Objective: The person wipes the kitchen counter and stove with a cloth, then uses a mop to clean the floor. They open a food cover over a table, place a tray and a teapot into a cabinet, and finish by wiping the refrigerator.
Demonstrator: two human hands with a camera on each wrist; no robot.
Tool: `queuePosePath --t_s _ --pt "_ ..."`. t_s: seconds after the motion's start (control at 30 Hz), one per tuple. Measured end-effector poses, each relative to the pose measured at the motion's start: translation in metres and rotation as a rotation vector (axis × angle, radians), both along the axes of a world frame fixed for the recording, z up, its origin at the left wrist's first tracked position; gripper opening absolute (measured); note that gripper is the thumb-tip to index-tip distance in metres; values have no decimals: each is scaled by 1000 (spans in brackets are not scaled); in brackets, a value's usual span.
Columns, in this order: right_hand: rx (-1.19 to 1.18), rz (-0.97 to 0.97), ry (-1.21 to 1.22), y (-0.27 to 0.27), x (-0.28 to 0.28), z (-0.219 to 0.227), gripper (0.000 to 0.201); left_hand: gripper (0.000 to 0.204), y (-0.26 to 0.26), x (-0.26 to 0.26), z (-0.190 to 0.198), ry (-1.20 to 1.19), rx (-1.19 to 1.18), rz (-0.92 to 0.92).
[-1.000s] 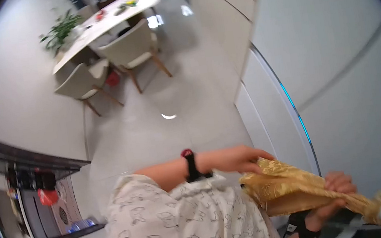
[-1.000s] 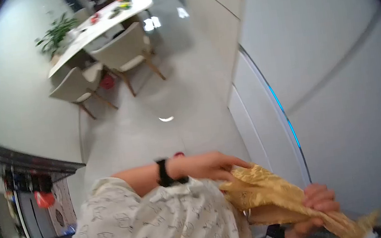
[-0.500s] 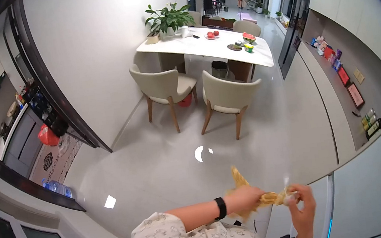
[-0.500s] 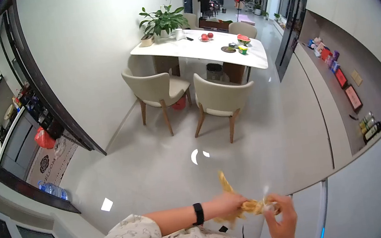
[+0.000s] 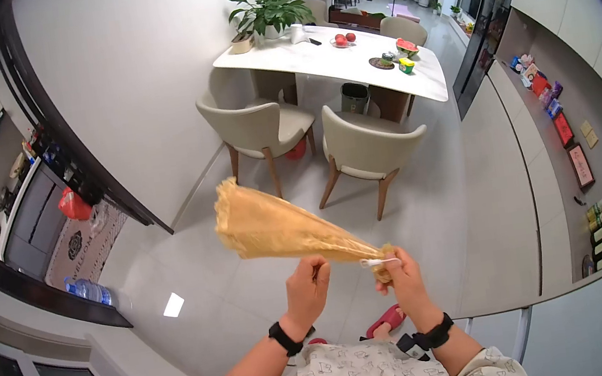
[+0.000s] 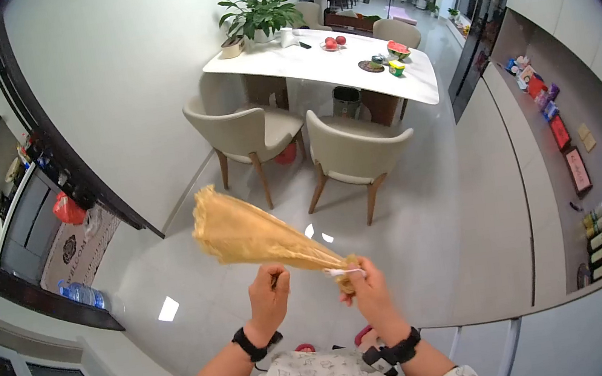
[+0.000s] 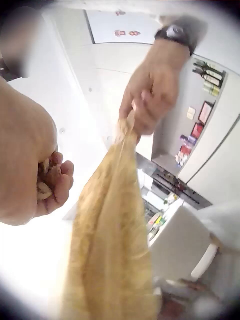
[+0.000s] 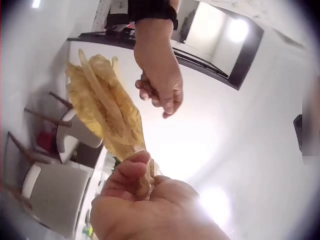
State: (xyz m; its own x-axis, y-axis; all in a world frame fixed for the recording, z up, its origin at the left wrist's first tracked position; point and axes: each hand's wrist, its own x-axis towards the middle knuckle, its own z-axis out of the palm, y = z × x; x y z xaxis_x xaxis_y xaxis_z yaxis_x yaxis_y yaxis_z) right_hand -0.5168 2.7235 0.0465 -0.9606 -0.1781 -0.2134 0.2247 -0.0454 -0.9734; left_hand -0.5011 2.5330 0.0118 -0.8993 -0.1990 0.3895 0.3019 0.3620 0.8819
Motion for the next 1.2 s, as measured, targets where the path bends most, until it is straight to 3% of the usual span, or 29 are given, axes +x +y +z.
queuePosePath --t_s 0.03,0.1,0.17,0.23,0.27,0.33,0.43,0.5,0.57,0.6,0.63,0.7,0.73,0.77,0.87,0.97,1.03,1.07,1.1,1.17,1.2 --pt "-96 47 25 1 -12 -3 24 18 12 -10 5 0 -10 3" --pt "-200 102 39 9 -33 -7 24 23 41 -34 13 -575 719 -348" --pt "-346 217 27 26 -55 -5 27 27 71 -63 22 -580 796 -405" --pt "-377 221 41 58 -84 1 26 28 105 -93 40 -529 1050 -637" --pt "-338 251 83 77 -99 4 26 28 122 -110 43 -530 1048 -632" --pt "-225 251 158 110 -124 12 26 28 152 -135 47 -390 631 -450" --pt "-262 179 303 152 -170 5 31 23 198 -172 64 -348 627 -393" --pt "-348 141 272 177 -195 8 37 22 226 -194 68 -345 634 -397" --pt "-615 -85 158 201 -218 20 43 20 238 -215 70 -383 827 -477" --pt "-751 -97 -9 220 -231 20 45 20 242 -228 71 -390 835 -477" --pt "-755 -97 -17 236 -244 16 45 20 248 -241 70 -396 832 -470" --pt "-1047 327 127 262 -268 7 48 20 256 -267 69 -360 978 -460" --pt "-1059 335 131 265 -277 12 51 22 255 -280 59 -314 1041 -560" --pt "-1056 335 133 267 -285 19 51 22 253 -290 59 -313 1043 -563" --pt "-731 501 300 286 -330 45 49 21 263 -341 57 -167 1206 -497" --pt "-624 630 456 301 -392 48 45 22 269 -404 72 -39 1268 -528" --pt "-575 643 444 312 -427 56 43 26 275 -444 76 136 1229 -301" --pt "-538 703 504 316 -447 60 43 31 275 -468 80 229 1219 -546" --pt "-509 759 561 320 -467 65 43 31 285 -489 85 230 1219 -542" --pt "-468 741 614 328 -504 80 43 29 323 -522 105 147 1027 -274" --pt "-439 584 399 333 -522 84 43 28 360 -530 105 145 704 -199"
